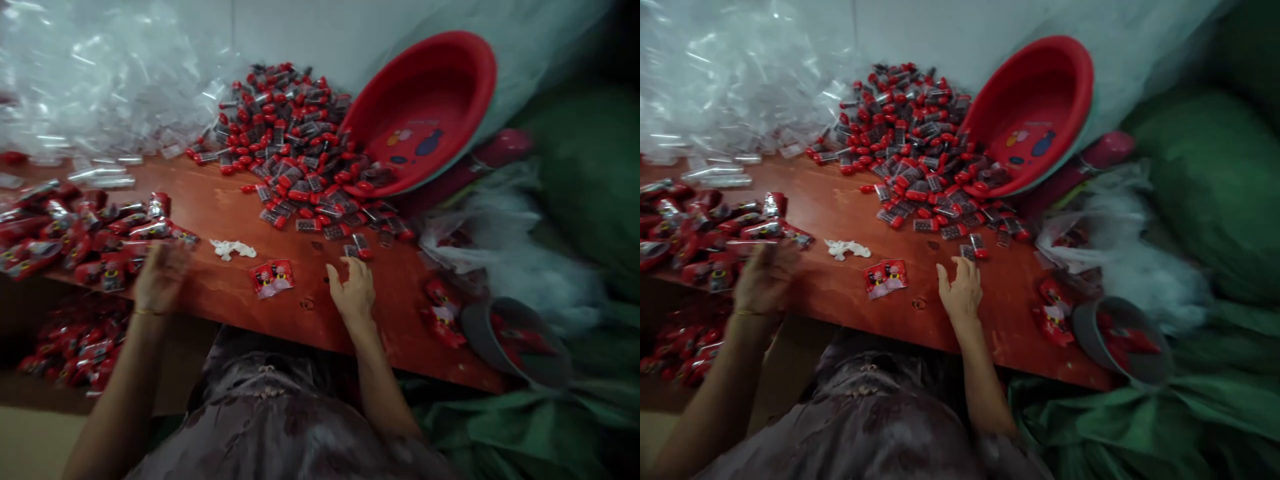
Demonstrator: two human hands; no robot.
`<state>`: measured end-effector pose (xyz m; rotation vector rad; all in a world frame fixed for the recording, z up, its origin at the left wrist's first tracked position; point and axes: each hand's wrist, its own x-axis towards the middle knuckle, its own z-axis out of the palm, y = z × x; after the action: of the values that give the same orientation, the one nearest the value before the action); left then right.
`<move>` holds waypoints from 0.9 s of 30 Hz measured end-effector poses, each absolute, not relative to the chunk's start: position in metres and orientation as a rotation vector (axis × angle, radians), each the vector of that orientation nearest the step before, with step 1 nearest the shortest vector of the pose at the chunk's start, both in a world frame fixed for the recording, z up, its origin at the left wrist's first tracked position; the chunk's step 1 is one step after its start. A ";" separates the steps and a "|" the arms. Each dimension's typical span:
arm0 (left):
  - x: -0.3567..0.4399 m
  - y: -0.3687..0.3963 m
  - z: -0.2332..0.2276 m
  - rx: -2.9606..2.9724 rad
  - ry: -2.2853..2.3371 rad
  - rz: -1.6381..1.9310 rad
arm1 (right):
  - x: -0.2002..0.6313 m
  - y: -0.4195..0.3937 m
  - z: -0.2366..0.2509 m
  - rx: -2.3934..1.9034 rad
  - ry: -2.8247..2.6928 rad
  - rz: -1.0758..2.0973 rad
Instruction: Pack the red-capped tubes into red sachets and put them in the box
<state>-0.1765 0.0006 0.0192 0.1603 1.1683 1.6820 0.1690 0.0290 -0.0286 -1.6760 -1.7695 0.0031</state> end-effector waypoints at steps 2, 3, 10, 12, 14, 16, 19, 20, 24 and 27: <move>-0.214 0.011 0.027 0.127 1.280 1.876 | 0.192 0.040 -0.037 -1.817 -1.760 -0.104; -0.223 0.013 0.030 0.149 1.298 1.901 | 0.200 0.045 -0.042 -1.870 -1.774 -0.119; -0.117 0.008 0.011 1.096 1.622 1.486 | 0.198 0.049 -0.067 -1.870 -1.952 -0.098; -0.089 0.010 0.000 1.548 1.857 1.142 | 0.195 0.042 -0.070 -1.796 -1.963 -0.121; -0.083 0.014 -0.008 1.810 2.115 0.871 | 0.196 0.036 -0.073 -1.736 -1.962 -0.138; -0.094 0.021 -0.011 1.913 2.320 0.709 | 0.197 0.034 -0.074 -1.715 -1.948 -0.140; -0.120 0.032 -0.013 1.952 2.419 0.566 | 0.197 0.034 -0.072 -1.735 -1.931 -0.116; -0.126 0.035 -0.014 1.958 2.409 0.532 | 0.196 0.034 -0.071 -1.745 -1.930 -0.106; -0.122 0.038 -0.015 2.003 2.349 0.499 | 0.194 0.034 -0.067 -1.761 -1.926 -0.078; -0.093 0.030 -0.015 2.099 2.283 0.652 | 0.193 0.034 -0.066 -1.763 -1.917 -0.061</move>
<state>-0.0930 0.0298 -0.0152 2.0993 2.2829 0.6516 0.1932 0.0339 -0.0663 -1.7631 -1.9171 -0.0614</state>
